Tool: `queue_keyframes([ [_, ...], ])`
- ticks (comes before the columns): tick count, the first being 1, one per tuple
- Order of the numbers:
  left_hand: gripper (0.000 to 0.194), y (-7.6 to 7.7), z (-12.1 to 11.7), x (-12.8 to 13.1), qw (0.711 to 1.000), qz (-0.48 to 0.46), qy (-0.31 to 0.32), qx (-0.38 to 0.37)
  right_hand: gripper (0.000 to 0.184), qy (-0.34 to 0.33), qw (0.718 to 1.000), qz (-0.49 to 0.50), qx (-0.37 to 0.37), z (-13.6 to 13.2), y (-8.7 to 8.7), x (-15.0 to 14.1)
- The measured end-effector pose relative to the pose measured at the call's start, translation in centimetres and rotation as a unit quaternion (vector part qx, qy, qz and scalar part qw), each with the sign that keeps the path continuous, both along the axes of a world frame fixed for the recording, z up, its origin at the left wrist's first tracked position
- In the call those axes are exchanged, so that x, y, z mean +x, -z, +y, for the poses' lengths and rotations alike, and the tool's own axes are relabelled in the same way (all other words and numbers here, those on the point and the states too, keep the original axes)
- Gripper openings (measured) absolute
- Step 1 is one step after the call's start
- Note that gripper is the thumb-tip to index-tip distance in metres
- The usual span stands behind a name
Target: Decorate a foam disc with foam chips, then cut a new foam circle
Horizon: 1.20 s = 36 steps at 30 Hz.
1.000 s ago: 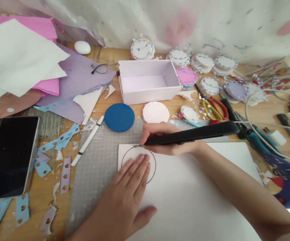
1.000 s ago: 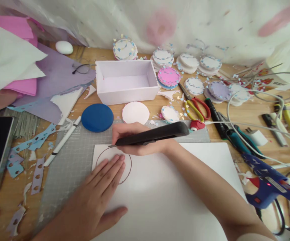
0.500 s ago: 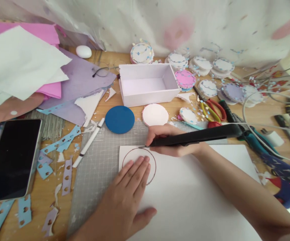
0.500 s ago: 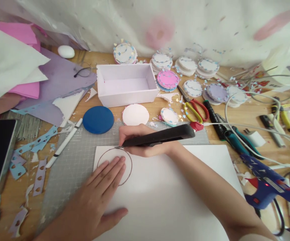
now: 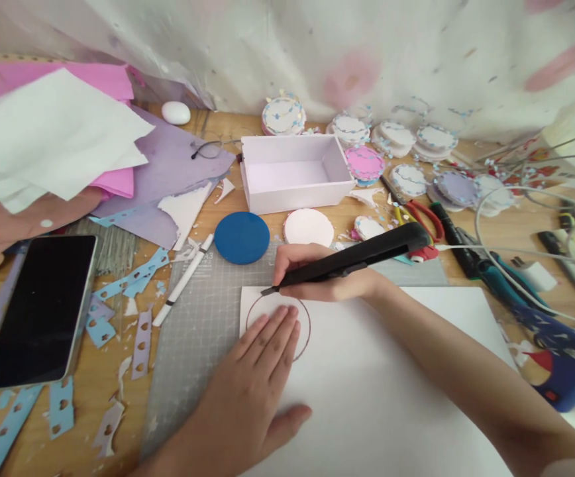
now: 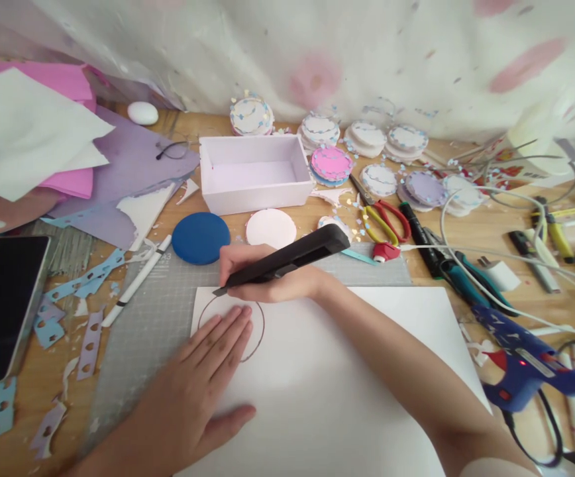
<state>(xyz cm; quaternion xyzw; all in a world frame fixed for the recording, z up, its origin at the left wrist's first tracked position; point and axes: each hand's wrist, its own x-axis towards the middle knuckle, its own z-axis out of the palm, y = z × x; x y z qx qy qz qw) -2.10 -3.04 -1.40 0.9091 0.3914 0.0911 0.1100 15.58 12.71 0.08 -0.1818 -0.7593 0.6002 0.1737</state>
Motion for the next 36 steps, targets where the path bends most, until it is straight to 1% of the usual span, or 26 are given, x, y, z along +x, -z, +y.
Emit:
queue_keyframes([
  [3, 0.076, -0.1, 0.1, 0.0, 1.000, 0.001, 0.000, 0.002, 0.006, -0.009, 1.000, 0.001, 0.001, 0.3, 0.2, 0.0],
  [10, 0.077, -0.2, 0.1, 0.2, 1.000, 0.008, -0.004, 0.010, 0.007, -0.040, 0.999, -0.006, -0.006, 0.9, 0.1, 0.0],
  [16, 0.077, -0.1, 0.1, 0.3, 1.000, 0.014, -0.004, 0.015, 0.007, -0.048, 0.999, -0.001, -0.020, 1.1, 0.2, -0.2],
  [21, 0.077, -0.2, 0.2, 0.3, 1.000, 0.012, -0.003, 0.017, 0.008, -0.053, 0.999, -0.003, -0.014, 1.2, 0.3, -0.1],
  [25, 0.076, -0.2, 0.2, 0.2, 1.000, 0.014, -0.003, 0.013, 0.008, -0.085, 0.996, -0.010, -0.003, 1.5, -0.3, -0.4],
  [30, 0.077, -0.2, 0.1, 0.3, 1.000, 0.017, -0.003, 0.016, 0.010, -0.138, 0.989, -0.051, 0.002, 2.2, -1.3, -1.0],
  [33, 0.077, -0.2, 0.1, 0.3, 1.000, 0.019, -0.002, 0.015, 0.008, -0.158, 0.986, -0.061, 0.006, 2.8, -1.3, -1.1],
  [36, 0.078, -0.2, 0.0, 0.2, 1.000, 0.024, -0.001, 0.009, 0.008, -0.162, 0.985, -0.057, -0.002, 3.1, -1.1, -0.8],
])
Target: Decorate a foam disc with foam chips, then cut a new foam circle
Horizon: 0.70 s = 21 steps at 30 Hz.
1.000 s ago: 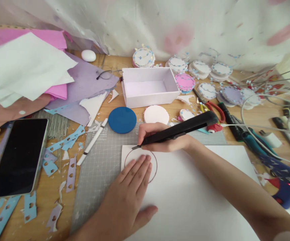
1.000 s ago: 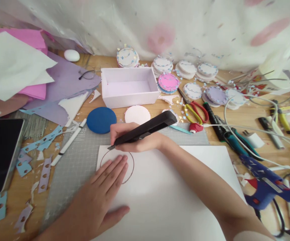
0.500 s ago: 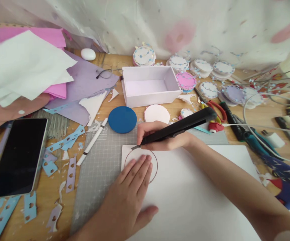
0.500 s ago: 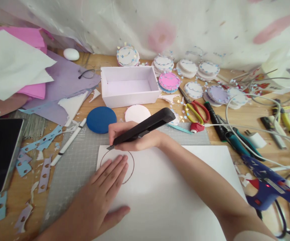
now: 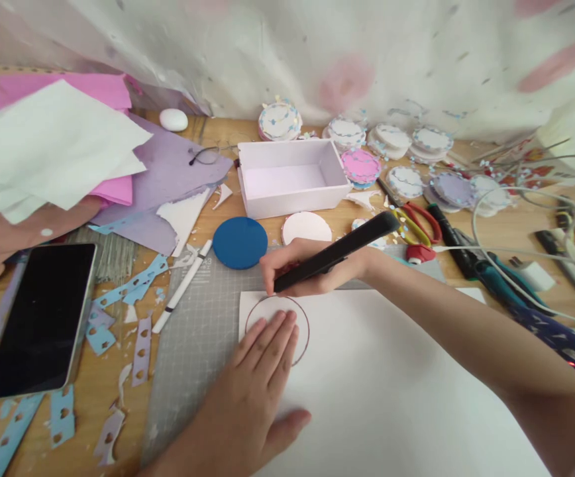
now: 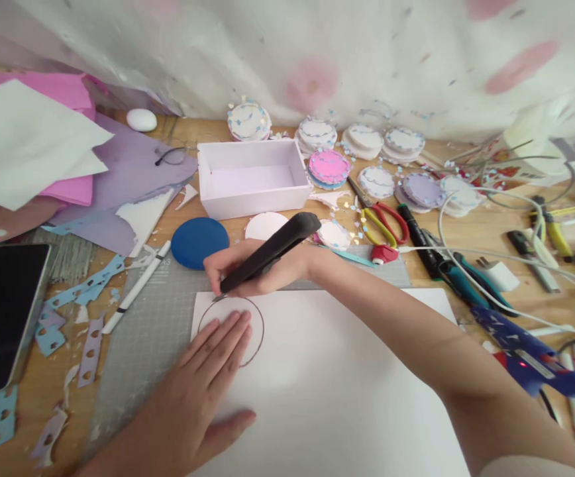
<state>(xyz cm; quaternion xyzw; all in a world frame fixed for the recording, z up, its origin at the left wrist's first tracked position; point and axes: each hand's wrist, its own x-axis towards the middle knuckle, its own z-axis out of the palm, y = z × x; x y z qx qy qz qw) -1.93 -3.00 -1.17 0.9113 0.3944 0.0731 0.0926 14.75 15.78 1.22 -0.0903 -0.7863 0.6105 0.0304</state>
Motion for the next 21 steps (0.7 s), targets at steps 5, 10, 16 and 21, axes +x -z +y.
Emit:
queue_keyframes([
  [5, 0.079, 0.0, -0.1, -0.2, 1.000, 0.000, 0.000, -0.010, 0.006, 0.011, 1.000, 0.012, -0.011, 0.0, 0.1, 0.7],
  [10, 0.079, -0.1, -0.1, -0.3, 1.000, -0.005, 0.002, -0.017, 0.005, 0.053, 0.997, 0.020, -0.044, -0.1, 0.2, 1.4],
  [16, 0.080, 0.0, -0.1, -0.2, 1.000, -0.004, -0.003, -0.010, 0.016, 0.239, 0.958, 0.076, -0.137, -1.8, -0.2, 1.7],
  [21, 0.079, 0.0, 0.0, -0.2, 1.000, -0.005, -0.003, 0.002, 0.017, 0.370, 0.904, 0.042, -0.209, -5.0, 0.3, 0.2],
])
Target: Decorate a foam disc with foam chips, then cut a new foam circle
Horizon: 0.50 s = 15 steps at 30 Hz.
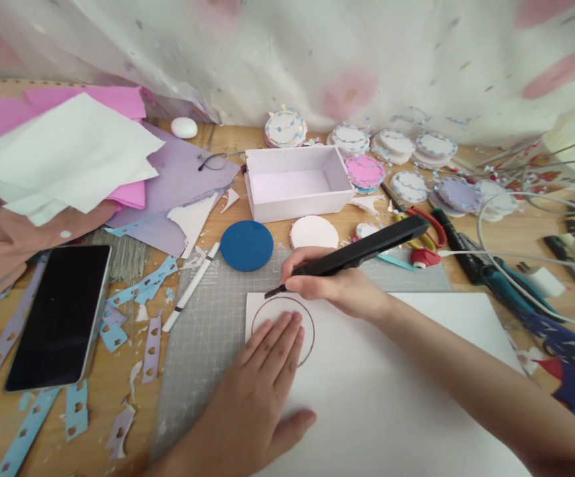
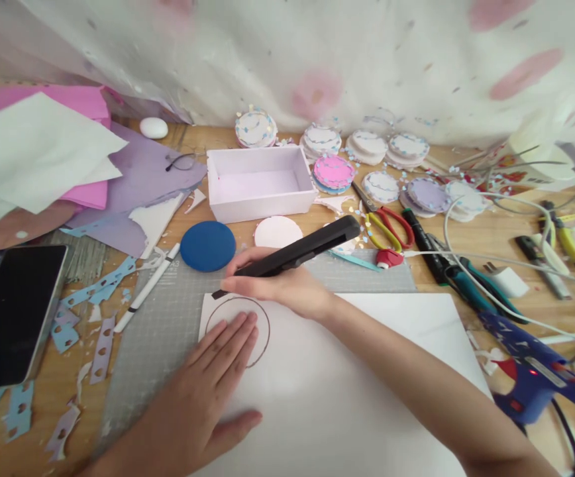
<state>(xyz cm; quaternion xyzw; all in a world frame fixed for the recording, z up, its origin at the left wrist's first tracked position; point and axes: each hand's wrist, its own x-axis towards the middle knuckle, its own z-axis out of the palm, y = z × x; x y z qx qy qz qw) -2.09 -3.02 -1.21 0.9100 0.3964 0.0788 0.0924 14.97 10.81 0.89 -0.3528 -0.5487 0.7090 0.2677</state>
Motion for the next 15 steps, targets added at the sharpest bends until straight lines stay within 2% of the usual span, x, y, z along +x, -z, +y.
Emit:
queue_keyframes([
  [4, 0.077, 0.0, 0.0, 0.0, 1.000, -0.004, 0.007, 0.006, 0.017, 0.056, 0.997, -0.033, -0.032, -1.0, 0.6, -1.3],
  [11, 0.077, -0.1, -0.1, -0.1, 1.000, -0.010, 0.006, 0.002, 0.027, 0.048, 0.994, -0.095, -0.025, -1.1, 0.2, -1.7],
  [15, 0.077, 0.0, 0.0, 0.0, 1.000, -0.012, 0.004, 0.003, 0.031, 0.037, 0.995, -0.095, -0.003, -1.2, 0.3, -1.8],
])
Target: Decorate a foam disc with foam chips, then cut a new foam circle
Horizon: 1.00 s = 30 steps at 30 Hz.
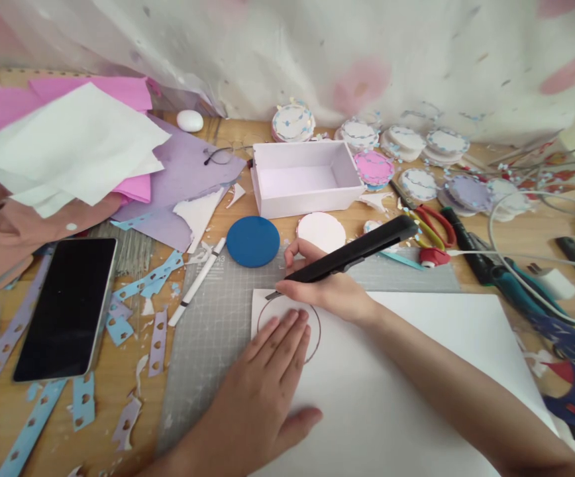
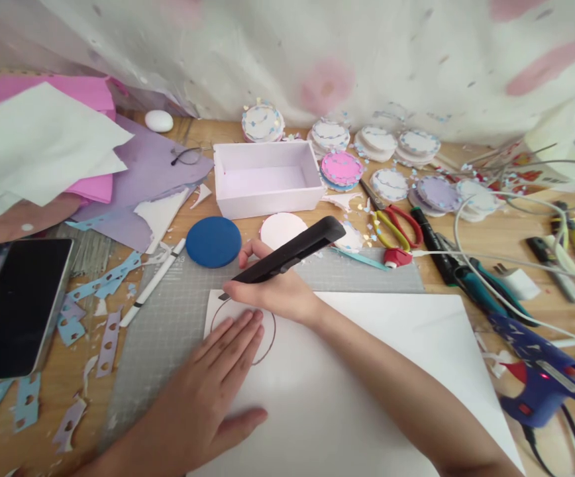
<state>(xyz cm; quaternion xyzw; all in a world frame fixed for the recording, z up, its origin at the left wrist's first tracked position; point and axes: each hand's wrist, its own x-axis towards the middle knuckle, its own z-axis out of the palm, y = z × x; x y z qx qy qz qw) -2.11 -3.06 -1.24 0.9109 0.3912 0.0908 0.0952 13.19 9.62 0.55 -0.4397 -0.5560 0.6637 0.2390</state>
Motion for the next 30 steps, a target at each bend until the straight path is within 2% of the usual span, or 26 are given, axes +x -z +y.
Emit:
queue_keyframes([
  [10, 0.078, -0.1, 0.0, 0.0, 1.000, 0.005, 0.003, -0.005, 0.033, -0.031, 0.999, 0.000, -0.014, 0.0, 0.1, 0.0],
  [15, 0.078, 0.2, -0.1, 0.1, 1.000, 0.001, -0.002, 0.004, 0.031, -0.103, 0.994, 0.026, -0.010, 0.1, -0.1, -0.1],
  [20, 0.078, 0.2, -0.2, 0.0, 1.000, 0.006, -0.004, 0.000, 0.030, -0.193, 0.979, 0.053, 0.043, 1.3, 0.1, 0.2],
  [23, 0.079, 0.1, -0.2, -0.1, 1.000, 0.010, -0.002, -0.007, 0.032, -0.216, 0.972, 0.077, 0.060, 1.9, 0.3, 0.4],
  [26, 0.080, 0.0, -0.2, -0.1, 1.000, 0.011, -0.002, -0.010, 0.032, -0.214, 0.972, 0.078, 0.064, 2.2, 0.5, 0.7],
  [30, 0.079, -0.1, -0.1, -0.1, 1.000, 0.014, -0.002, -0.012, 0.029, -0.152, 0.983, 0.042, 0.097, 2.5, 0.5, 1.4],
])
